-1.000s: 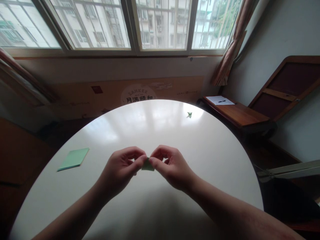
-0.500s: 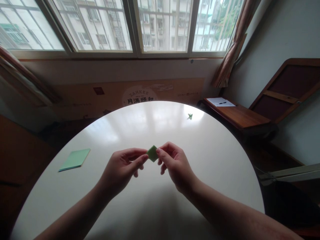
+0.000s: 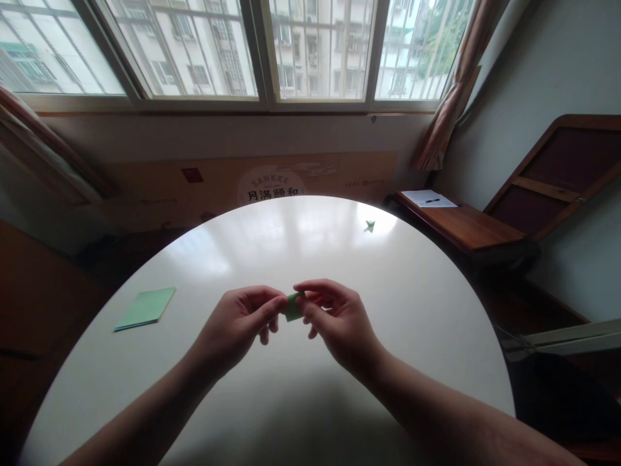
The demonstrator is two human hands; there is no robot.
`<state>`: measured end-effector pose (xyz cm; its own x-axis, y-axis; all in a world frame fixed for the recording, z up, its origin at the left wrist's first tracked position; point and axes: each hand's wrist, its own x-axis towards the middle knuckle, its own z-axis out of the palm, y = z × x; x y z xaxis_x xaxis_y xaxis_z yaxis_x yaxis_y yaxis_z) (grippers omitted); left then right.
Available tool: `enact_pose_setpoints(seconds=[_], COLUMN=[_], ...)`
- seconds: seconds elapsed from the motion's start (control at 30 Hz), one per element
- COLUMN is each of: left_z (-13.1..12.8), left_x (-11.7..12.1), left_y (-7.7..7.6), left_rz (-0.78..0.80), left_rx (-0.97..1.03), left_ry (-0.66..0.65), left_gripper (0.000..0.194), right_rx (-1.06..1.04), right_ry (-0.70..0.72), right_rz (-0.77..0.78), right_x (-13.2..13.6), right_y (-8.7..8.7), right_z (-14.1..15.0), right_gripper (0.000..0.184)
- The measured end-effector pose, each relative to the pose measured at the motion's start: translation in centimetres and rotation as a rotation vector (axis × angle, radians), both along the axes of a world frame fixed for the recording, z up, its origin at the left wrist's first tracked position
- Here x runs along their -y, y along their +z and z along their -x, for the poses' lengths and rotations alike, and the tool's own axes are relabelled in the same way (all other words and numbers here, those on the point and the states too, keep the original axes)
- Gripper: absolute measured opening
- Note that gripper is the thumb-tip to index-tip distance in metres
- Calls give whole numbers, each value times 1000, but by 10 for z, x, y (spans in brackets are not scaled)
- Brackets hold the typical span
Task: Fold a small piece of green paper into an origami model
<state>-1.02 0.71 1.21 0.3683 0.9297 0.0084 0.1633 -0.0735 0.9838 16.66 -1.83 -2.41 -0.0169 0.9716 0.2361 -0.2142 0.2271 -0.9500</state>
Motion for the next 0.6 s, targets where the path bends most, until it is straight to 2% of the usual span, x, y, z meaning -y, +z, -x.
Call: enact_pose_setpoints(seconds=[0.2,0.43,0.6], left_z=[0,0,-1], left_x=[1,3,3], left_y=[1,4,0], left_rz=[22,-24,-80], left_rx=[-17,-16,39], left_ry=[-13,50,115], left_gripper=[17,19,20], right_rx=[-33,27,37], right_ry=[-37,-20,-3], right_rz=[2,-17,-25], right_x=[0,2,3], right_y=[1,3,2], right_z=[0,1,1], right_gripper=[16,14,20])
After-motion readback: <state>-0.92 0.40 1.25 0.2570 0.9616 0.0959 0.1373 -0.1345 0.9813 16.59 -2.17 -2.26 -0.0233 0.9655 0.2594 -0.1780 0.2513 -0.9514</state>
